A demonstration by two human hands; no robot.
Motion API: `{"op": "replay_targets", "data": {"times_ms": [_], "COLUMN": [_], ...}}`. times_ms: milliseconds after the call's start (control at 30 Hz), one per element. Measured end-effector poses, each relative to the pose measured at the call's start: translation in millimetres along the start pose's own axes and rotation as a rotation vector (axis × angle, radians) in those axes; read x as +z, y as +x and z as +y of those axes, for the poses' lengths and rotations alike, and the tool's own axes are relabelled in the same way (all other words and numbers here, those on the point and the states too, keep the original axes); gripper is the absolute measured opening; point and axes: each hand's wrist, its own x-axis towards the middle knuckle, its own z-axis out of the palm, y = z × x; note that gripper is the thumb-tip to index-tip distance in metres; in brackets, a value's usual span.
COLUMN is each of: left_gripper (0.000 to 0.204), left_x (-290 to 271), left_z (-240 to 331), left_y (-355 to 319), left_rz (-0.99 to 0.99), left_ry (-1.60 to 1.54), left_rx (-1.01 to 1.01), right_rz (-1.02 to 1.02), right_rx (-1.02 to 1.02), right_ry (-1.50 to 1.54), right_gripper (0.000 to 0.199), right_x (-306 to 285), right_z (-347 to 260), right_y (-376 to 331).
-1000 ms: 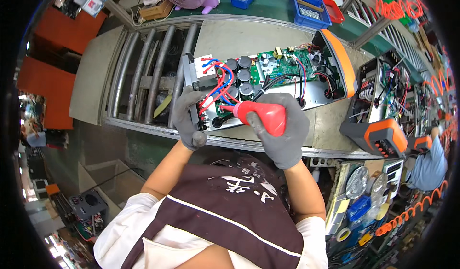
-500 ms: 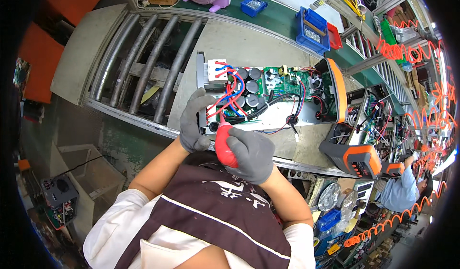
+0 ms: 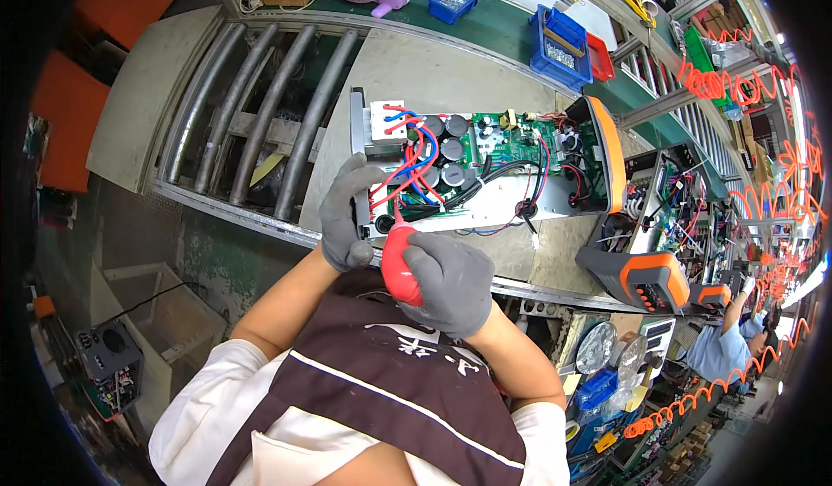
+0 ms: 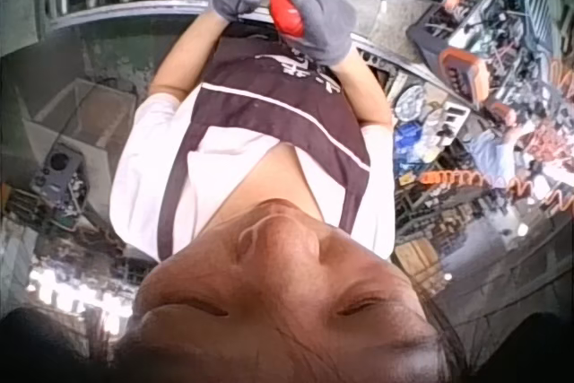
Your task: The person assembles an electronic device by placing a circuit board into a metal chassis and securing it with a red electric screwdriver. They then attach an orange plastic cover to the unit, tightening screws to complete the assembly.
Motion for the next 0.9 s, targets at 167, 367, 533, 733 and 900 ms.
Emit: {"op": "replay_targets", "data": {"times_ms": [167, 367, 533, 733, 900], "left_gripper": [0.098, 0.098, 0.095, 0.105, 0.086], "left_x": [1, -1, -2, 1, 1], "left_z": [1, -2, 2, -14, 6], "left_y": [-1, 2, 3, -6, -3], "left_rz": [0.004, -0.004, -0.031, -0.023, -0.043], "left_ry": [0.005, -0.046, -0.035, -0.015, 0.223], "left_rx": [-0.007, 0.019, -0.027, -0.022, 0.02], "right_rz": [0.039, -0.181, -0.229, 0.592, 1.06], "right_rx": [0.012, -0.06, -0.005, 0.416, 1.016], "right_ry": [-0.018, -0.085, -0.129, 0.217, 1.108], "right_gripper": [0.048, 0.043, 0.043, 0.036, 0.042], "right_x": [5, 2, -18, -37, -48], "right_z": [-2, -13, -18, 3, 28], "right_y": [-6, -7, -17, -81, -124]}}
